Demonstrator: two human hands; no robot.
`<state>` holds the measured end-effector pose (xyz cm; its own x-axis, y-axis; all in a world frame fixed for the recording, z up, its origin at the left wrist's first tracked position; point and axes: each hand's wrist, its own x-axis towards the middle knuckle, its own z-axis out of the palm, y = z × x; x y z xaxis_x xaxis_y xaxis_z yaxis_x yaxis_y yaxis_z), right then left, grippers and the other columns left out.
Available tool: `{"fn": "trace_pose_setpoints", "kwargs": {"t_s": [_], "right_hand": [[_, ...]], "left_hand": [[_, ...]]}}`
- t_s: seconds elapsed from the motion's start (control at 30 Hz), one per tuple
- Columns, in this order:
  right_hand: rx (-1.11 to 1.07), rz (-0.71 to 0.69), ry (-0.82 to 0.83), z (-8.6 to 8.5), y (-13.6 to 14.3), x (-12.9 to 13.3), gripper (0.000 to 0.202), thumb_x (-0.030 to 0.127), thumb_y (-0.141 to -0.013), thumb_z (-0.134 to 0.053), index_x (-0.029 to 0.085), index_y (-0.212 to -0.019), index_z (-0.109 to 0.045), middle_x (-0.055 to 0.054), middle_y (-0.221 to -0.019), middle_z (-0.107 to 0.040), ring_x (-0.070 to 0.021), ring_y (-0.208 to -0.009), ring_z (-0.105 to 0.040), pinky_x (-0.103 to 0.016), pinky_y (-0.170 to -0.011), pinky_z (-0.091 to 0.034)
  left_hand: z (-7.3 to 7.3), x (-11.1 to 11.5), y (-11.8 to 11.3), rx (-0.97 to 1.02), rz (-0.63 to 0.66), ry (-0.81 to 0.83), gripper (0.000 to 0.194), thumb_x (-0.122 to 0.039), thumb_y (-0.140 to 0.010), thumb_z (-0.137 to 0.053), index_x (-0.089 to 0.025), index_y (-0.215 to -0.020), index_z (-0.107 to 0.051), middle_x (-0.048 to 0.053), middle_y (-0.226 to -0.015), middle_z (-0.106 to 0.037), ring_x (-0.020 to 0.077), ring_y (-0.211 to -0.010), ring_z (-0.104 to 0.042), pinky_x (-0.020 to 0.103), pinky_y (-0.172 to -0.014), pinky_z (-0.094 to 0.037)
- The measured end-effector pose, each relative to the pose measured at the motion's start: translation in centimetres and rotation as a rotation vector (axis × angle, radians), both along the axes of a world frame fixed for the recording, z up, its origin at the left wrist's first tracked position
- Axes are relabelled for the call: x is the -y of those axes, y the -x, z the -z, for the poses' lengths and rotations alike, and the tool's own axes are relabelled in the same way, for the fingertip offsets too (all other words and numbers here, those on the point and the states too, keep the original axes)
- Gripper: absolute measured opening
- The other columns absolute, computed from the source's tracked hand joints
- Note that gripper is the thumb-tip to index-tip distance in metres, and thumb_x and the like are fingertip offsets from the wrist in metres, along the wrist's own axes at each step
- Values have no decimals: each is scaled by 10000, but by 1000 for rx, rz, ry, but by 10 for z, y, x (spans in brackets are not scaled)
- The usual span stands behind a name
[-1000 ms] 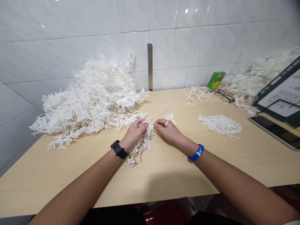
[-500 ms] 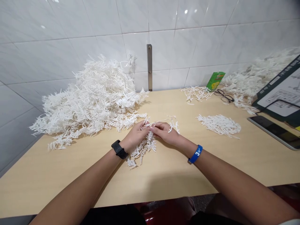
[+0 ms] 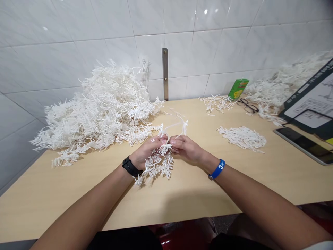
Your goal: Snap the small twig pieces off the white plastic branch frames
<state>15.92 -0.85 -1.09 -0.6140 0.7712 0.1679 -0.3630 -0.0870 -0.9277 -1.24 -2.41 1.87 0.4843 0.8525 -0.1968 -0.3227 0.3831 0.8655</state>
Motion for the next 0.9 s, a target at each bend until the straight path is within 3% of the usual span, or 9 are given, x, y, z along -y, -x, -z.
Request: {"fn": "trace_pose_setpoints", "kwargs": {"t_s": [0.13,0.27,0.33,0.5,0.63,0.7,0.8,0.9], "right_hand": [[-76,-34,90,-2,-1,1,332,370,-811,-650,191,-623,-442,42,-591,-305,-107,-545,-248,-260,-540,-243],[-131,55,109,-9,-6,1,341,343,-816,-581,209,-598,-356,31,-588,-307,-125,-563,-289,-268,-547,-270],[-7,142,-7,-11,-10,-2,329,331,-819,-555,209,-585,-359,23,-583,-335,-130,-569,-309,-274,-554,-273],[627,437,-496,-5,-14,-13,144,149,-751,-527,189,-614,-510,4,-619,-473,-138,-604,-381,-283,-581,-268],[698,576,-582,-1,-13,-16,101,114,-732,-520,192,-682,-561,-14,-691,-536,-162,-676,-448,-291,-629,-306],[618,560,-505,-2,-11,-12,81,174,-789,-525,198,-719,-558,-4,-670,-516,-159,-662,-445,-288,-625,-316],[487,413,-385,-3,-5,-5,177,325,-876,-515,199,-759,-557,4,-676,-494,-148,-654,-438,-280,-613,-330],[368,274,-335,-2,1,-2,265,412,-869,-563,189,-726,-550,6,-691,-471,-132,-645,-408,-273,-600,-327]], "left_hand": [[-3,1,1,29,10,22,273,-262,-695,-769,-162,-773,-526,-43,-552,-469,65,-435,-440,180,-414,-309],[-13,-1,6,130,-22,55,280,-243,-688,-756,-181,-739,-488,-68,-510,-384,44,-391,-347,165,-374,-225],[-16,-4,9,135,-78,34,284,-222,-676,-757,-180,-730,-481,-73,-510,-355,42,-409,-342,159,-380,-215],[-10,-11,9,-95,-276,-104,293,-264,-666,-777,-167,-769,-521,-63,-586,-422,48,-490,-398,167,-455,-317],[-5,-11,5,-243,-316,-192,286,-312,-679,-763,-170,-770,-532,-69,-618,-409,54,-516,-392,189,-524,-380],[-5,-9,3,-301,-324,-204,279,-307,-672,-759,-171,-742,-525,-68,-626,-416,58,-524,-395,197,-541,-387],[-4,-6,0,-338,-284,-215,248,-297,-681,-747,-169,-764,-552,-54,-659,-469,71,-561,-439,201,-555,-384],[-1,-5,-2,-332,-205,-246,243,-306,-694,-747,-160,-800,-585,-31,-696,-531,91,-611,-492,205,-572,-390]]}}
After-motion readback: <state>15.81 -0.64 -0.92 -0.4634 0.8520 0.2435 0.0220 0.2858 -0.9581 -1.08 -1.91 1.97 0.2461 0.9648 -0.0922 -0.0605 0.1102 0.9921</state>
